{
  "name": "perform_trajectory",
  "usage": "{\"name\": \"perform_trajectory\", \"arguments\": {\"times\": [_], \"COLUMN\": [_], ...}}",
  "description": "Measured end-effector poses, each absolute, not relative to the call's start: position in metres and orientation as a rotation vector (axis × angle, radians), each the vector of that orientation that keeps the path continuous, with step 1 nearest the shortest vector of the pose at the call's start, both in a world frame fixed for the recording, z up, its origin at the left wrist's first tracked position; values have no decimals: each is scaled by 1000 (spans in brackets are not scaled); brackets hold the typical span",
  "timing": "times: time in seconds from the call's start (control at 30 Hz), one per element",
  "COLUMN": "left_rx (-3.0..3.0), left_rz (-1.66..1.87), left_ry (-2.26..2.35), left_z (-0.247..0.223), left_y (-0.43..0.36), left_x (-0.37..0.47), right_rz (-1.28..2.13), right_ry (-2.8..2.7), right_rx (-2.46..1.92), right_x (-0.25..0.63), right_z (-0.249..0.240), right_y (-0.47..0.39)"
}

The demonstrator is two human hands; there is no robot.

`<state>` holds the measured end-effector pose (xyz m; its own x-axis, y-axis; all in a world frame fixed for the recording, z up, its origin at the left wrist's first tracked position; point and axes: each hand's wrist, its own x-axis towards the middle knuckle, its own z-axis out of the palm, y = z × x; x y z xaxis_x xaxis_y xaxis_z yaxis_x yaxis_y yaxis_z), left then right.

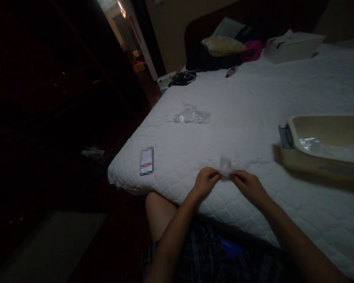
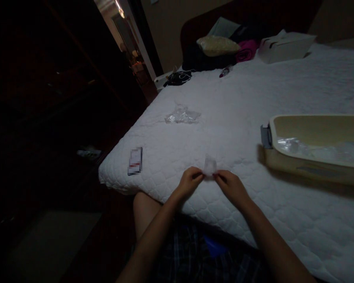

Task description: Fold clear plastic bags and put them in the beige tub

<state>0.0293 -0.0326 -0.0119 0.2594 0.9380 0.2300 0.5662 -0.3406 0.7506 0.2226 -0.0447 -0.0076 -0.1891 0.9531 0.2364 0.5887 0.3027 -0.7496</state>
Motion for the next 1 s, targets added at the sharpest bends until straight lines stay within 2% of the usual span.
{"name": "perform_trajectory", "arguments": {"times": [0.2, 0.8, 1.0], "left_rx": [1848, 1889, 1863], "left_rz": [1006, 931, 915], "left_ry": [1521, 1776, 1790], "left_z": [-12, -6, -6], "left_y": [-29, -25, -24], "left_x": [44, 63, 63], "right_rz": [784, 562, 176], "right_ry": [-1742, -1574, -1580], "right_rx": [-1492, -1565, -1375], "right_x": [216, 208, 208], "right_z": [5, -6, -6], "right_y": [-42, -37, -48]}}
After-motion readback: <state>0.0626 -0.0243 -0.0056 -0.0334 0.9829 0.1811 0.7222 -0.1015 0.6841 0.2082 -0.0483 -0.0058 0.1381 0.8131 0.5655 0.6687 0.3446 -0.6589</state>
